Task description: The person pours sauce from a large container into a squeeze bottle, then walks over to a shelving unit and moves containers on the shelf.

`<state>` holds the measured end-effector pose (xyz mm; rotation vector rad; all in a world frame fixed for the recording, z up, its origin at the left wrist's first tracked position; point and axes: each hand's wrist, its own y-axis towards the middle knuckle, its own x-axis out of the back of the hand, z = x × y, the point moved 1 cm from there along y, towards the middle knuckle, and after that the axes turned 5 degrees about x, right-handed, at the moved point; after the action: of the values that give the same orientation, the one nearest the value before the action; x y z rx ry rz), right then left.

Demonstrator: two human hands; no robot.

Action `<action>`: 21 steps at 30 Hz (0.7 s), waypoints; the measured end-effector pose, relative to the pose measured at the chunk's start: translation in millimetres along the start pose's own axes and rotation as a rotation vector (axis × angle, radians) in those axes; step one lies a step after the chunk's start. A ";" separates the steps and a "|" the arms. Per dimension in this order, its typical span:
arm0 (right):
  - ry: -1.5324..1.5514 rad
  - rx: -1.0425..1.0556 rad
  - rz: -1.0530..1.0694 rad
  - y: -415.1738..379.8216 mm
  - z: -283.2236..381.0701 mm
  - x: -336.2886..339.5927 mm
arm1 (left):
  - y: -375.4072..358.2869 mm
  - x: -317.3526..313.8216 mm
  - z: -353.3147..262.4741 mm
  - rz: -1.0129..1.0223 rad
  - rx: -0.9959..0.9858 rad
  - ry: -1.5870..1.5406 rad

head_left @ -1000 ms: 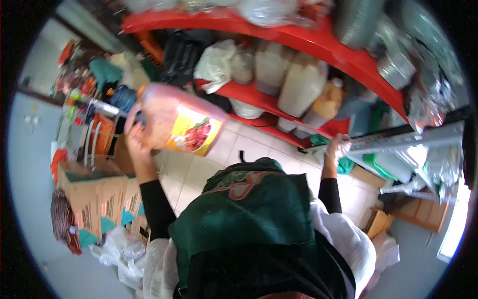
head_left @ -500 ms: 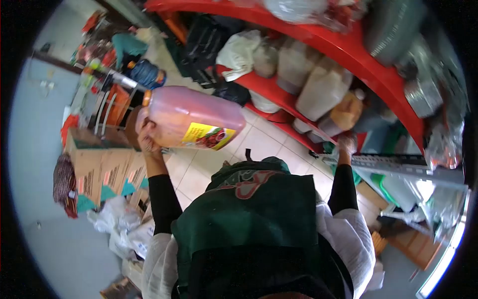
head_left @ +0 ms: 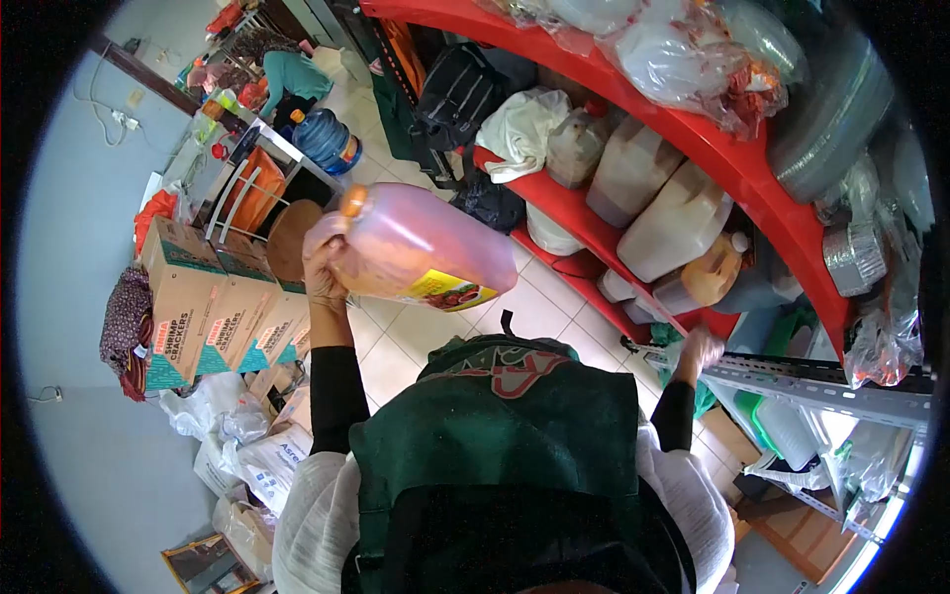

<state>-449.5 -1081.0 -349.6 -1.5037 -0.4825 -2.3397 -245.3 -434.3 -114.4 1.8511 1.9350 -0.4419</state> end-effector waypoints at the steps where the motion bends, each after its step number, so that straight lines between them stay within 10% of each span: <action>1: 0.195 -0.163 -0.092 -25.2 13.9 23.3 | 0.9 -6.9 -0.4 0.015 -0.001 0.051; 3: 0.361 0.049 -0.360 -67.0 20.3 17.3 | -0.2 -9.7 -1.3 0.035 -0.001 0.154; 5: 1.009 0.061 0.162 -113.0 82.7 42.6 | 5.3 -8.0 4.7 0.048 -0.062 0.324; 12: 0.680 1.133 0.388 -173.3 347.8 147.5 | 6.2 -33.1 6.3 0.236 -0.069 0.707; 21: 0.596 1.704 0.564 -204.5 402.9 134.8 | 3.4 -39.8 -1.3 0.281 -0.133 0.863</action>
<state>-267.1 -731.0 -91.6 -0.0521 -1.1699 -0.9984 -241.2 -467.7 -92.9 2.3942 2.0339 0.6702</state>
